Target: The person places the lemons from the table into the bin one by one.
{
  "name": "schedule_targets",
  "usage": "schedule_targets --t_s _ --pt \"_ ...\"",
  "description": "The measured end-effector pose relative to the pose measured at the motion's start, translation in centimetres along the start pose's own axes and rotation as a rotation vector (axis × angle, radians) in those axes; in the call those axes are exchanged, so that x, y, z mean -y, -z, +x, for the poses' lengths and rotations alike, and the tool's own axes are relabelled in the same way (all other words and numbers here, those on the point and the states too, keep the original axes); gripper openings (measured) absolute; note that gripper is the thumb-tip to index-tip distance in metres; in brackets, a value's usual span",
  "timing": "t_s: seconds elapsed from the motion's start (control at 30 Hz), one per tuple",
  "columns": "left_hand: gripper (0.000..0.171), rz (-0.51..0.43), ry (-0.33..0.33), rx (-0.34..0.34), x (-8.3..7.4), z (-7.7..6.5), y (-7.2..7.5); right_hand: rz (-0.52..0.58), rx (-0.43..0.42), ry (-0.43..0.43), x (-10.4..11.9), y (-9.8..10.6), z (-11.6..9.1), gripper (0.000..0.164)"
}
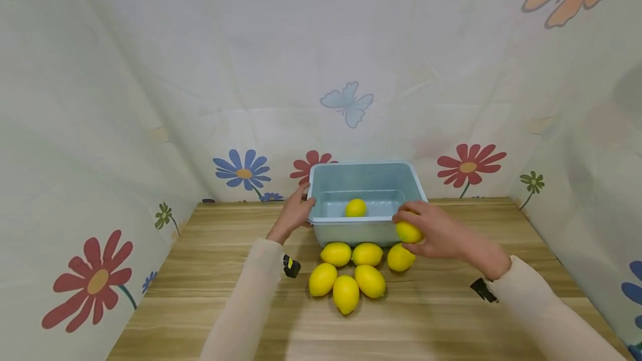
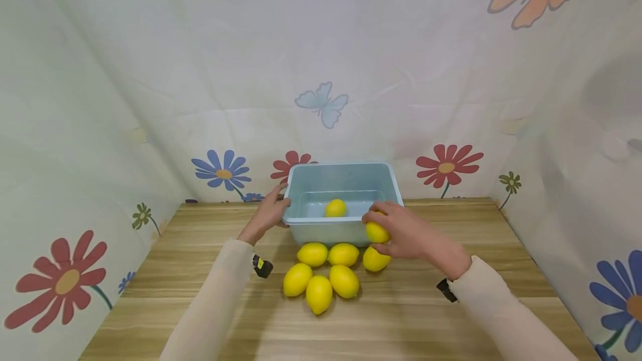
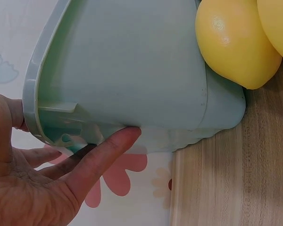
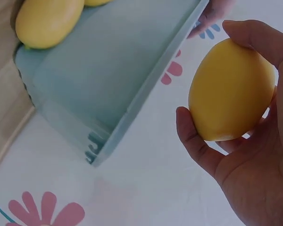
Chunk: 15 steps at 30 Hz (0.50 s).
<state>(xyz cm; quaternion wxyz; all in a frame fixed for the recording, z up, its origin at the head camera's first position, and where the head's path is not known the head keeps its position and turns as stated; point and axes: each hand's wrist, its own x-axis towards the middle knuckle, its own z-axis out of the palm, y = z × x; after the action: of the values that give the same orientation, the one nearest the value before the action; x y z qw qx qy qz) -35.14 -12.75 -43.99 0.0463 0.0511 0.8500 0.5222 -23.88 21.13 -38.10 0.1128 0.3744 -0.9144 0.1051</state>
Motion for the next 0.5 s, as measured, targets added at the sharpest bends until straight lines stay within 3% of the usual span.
schedule_targets --t_s 0.5 --pt "0.06 0.011 0.016 -0.008 0.0 0.1 0.0 0.001 -0.067 0.067 -1.3 2.2 3.0 0.044"
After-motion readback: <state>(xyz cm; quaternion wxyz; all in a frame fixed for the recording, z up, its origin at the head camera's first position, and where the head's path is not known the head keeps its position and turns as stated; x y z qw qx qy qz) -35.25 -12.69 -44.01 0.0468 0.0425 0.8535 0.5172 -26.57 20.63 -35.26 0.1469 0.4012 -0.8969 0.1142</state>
